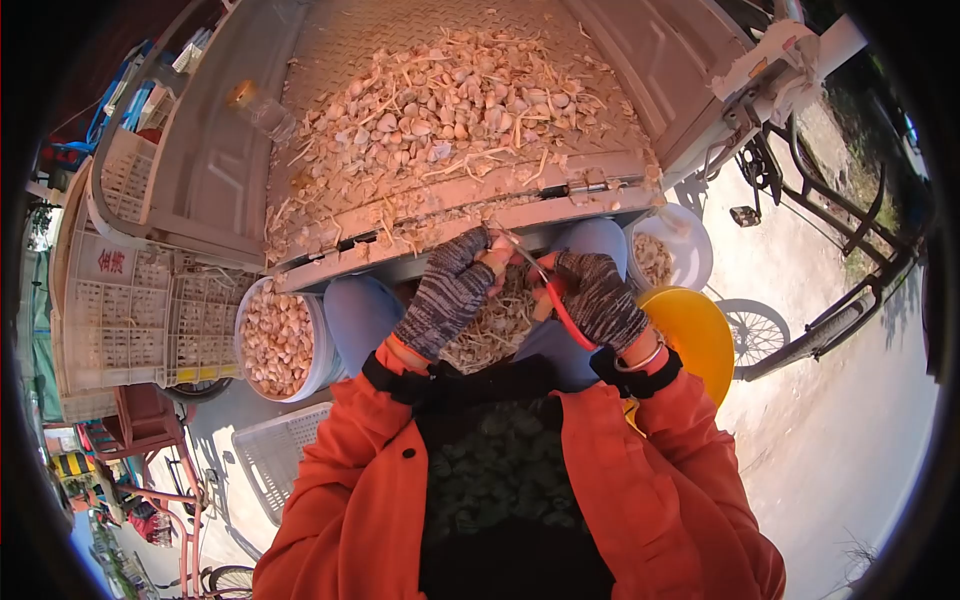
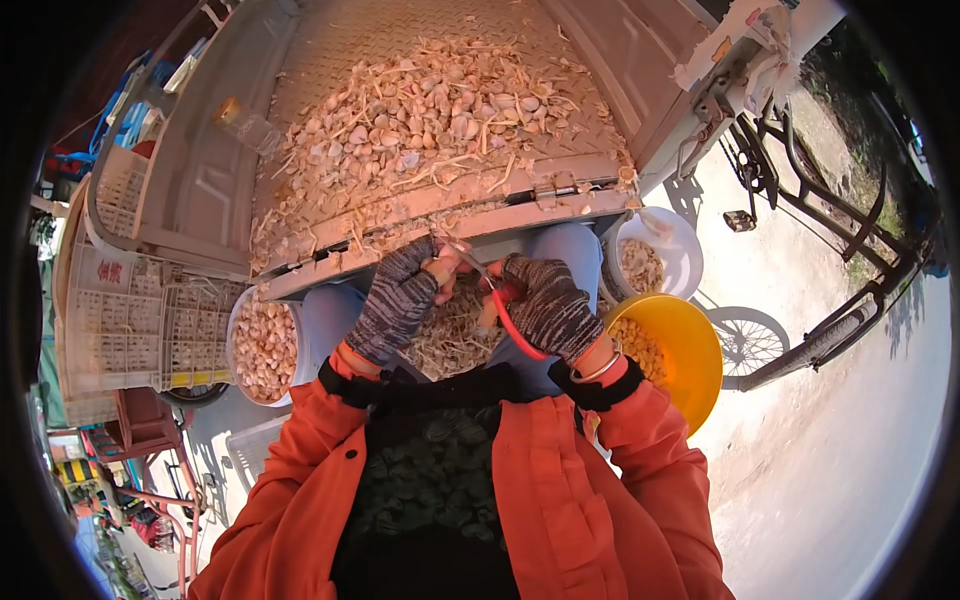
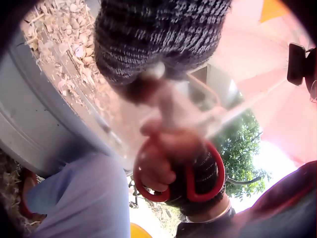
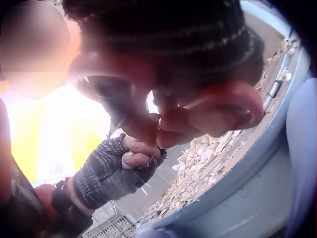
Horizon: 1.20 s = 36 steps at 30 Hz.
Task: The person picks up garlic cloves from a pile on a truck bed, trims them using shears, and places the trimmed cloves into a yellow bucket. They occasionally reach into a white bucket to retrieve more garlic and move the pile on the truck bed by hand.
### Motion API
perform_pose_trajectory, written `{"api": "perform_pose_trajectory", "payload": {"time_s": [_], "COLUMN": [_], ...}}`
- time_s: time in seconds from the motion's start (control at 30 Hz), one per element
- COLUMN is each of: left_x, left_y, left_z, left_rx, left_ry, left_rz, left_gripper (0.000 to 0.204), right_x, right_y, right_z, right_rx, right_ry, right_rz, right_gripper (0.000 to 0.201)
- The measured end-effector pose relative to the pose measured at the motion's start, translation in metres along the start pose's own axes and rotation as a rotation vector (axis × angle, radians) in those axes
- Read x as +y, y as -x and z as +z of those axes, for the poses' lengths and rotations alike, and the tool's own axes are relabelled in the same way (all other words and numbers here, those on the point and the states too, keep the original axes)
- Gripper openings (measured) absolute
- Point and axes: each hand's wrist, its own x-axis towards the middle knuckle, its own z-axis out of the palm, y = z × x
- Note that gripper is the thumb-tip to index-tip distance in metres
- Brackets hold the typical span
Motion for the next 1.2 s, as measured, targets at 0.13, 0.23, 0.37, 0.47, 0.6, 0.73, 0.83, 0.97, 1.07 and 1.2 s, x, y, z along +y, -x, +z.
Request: {"api": "perform_pose_trajectory", "payload": {"time_s": [0.13,0.23,0.37,0.47,0.6,0.73,0.83,0.97,1.07,1.2], "left_x": [-0.008,-0.018,-0.002,0.02,0.016,-0.081,-0.042,0.006,0.011,0.011], "left_y": [0.01,0.017,0.018,-0.016,-0.052,-0.036,-0.053,-0.097,-0.131,-0.169], "left_z": [-0.004,-0.013,-0.008,0.032,0.161,0.217,0.161,0.002,-0.09,-0.109], "left_rx": [0.026,0.059,0.112,-0.012,-0.189,-0.357,-0.318,0.199,0.522,0.435], "left_ry": [0.031,0.05,0.256,0.298,-0.182,-0.506,-0.571,-0.832,-1.089,-1.589], "left_rz": [-0.124,-0.175,-0.143,0.006,0.52,0.532,0.637,0.677,0.547,0.434], "left_gripper": [0.023,0.024,0.027,0.038,0.018,0.04,0.066,0.022,0.017,0.036], "right_x": [0.026,0.027,0.069,0.077,0.103,0.149,0.142,0.148,0.132,0.089], "right_y": [0.013,0.028,0.021,0.01,0.044,0.081,0.042,0.015,0.004,-0.014], "right_z": [0.028,0.027,0.039,0.049,0.063,0.036,0.057,0.067,0.062,0.05], "right_rx": [-0.003,-0.298,0.0,0.055,-0.011,-0.049,-0.1,-0.118,-0.061,-0.035], "right_ry": [-0.403,-1.261,-0.978,-0.9,-1.078,-1.269,-1.427,-1.651,-1.354,-0.957], "right_rz": [0.021,0.287,0.417,0.375,0.399,0.468,0.547,0.675,0.631,0.601], "right_gripper": [0.019,0.028,0.038,0.039,0.039,0.038,0.038,0.038,0.036,0.033]}}
